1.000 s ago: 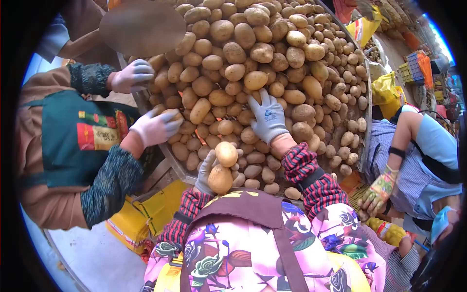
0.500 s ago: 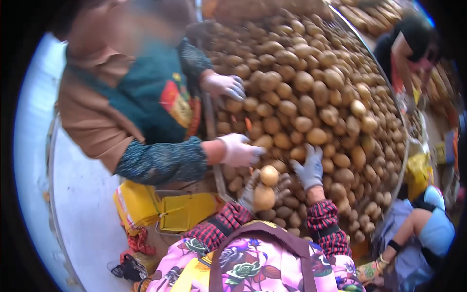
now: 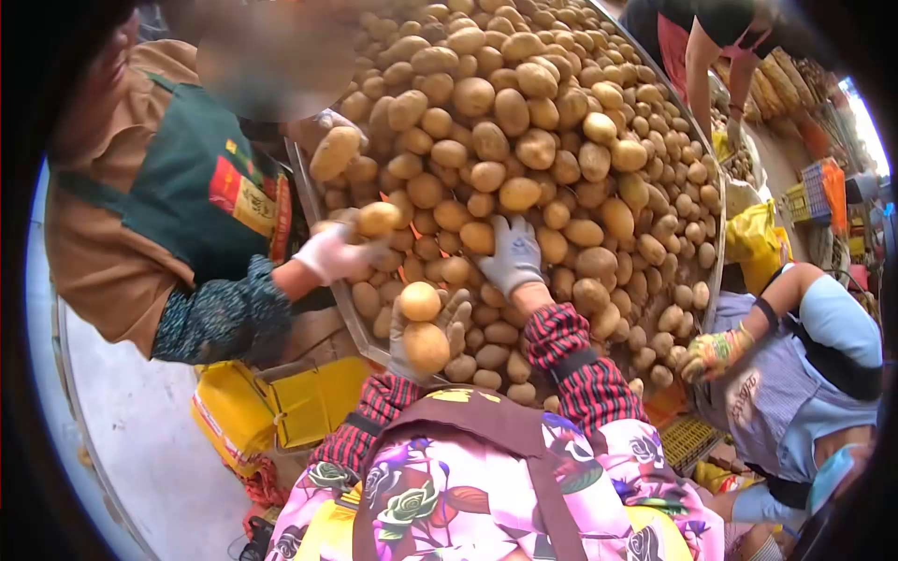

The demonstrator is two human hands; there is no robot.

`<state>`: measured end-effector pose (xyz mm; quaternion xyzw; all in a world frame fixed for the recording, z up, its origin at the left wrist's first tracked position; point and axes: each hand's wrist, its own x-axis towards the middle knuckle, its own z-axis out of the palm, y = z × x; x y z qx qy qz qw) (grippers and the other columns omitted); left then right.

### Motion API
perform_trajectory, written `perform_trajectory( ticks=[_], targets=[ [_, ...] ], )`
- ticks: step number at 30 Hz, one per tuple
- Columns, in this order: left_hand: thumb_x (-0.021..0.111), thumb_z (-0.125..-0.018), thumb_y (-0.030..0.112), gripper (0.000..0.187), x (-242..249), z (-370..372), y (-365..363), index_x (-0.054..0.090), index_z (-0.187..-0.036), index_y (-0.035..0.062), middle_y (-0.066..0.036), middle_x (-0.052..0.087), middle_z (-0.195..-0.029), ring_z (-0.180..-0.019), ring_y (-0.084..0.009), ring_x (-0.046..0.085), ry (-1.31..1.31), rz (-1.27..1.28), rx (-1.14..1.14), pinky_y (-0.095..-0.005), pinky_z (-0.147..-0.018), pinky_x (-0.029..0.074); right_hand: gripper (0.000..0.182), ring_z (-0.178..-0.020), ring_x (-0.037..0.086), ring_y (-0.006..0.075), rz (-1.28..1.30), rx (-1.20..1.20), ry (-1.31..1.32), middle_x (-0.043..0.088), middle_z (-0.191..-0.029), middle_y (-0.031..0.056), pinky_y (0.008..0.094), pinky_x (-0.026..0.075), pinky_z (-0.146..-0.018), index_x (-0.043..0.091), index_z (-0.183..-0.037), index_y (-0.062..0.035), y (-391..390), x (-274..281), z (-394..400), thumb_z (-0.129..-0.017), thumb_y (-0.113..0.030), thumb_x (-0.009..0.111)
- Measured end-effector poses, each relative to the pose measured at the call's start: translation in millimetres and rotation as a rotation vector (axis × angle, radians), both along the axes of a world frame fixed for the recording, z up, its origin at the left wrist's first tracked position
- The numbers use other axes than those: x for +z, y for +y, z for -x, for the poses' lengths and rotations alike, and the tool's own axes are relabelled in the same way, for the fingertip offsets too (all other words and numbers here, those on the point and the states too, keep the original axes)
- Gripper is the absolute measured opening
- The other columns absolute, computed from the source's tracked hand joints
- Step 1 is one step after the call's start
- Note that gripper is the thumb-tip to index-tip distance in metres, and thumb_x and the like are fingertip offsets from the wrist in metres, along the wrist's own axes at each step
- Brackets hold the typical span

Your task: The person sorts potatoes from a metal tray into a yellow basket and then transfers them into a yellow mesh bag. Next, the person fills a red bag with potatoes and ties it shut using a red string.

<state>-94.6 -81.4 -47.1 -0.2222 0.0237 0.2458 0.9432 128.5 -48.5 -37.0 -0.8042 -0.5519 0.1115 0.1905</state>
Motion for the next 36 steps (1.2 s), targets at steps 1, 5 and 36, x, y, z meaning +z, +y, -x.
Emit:
perform_trajectory(
  ticks=[1,5,36],
  targets=[
    [0.063,-0.088,0.050,0.062,0.4,-0.5,-1.3,0.057,-0.126,0.0015,-0.019,0.040,-0.148,-0.138,-0.0347,0.036,0.093,-0.018,0.056,-0.0533,-0.113,0.034,0.069,-0.112,0.052,0.0400,-0.027,0.036,-0.044,0.055,-0.116,0.0205,0.0457,0.045,-0.096,0.052,-0.125,-0.0058,2.4,-2.7,-0.7,-0.068,-0.035,0.079],
    [0.061,-0.088,0.049,0.062,7.9,-8.7,0.2,0.055,-0.129,0.0029,-0.020,0.034,-0.151,-0.141,-0.0381,0.030,0.249,-0.195,0.189,-0.0566,-0.115,0.029,0.063,-0.108,0.057,0.0381,0.053,0.038,0.207,0.061,-0.112,0.0205,0.0439,0.047,-0.093,0.057,-0.119,-0.0031,-12.6,31.7,-5.5,-0.073,-0.041,0.077],
    [0.050,-0.088,0.064,0.075,-48.2,260.6,-103.9,0.045,-0.136,0.0072,-0.022,0.049,-0.136,-0.127,-0.0410,0.047,0.578,0.263,0.848,-0.0678,-0.103,0.037,0.050,-0.112,0.058,0.0263,0.089,0.001,1.515,0.058,-0.124,0.0152,0.0421,0.052,-0.093,0.049,-0.131,-0.0020,-119.4,11.3,102.9,-0.092,-0.031,0.058]
  ],
)
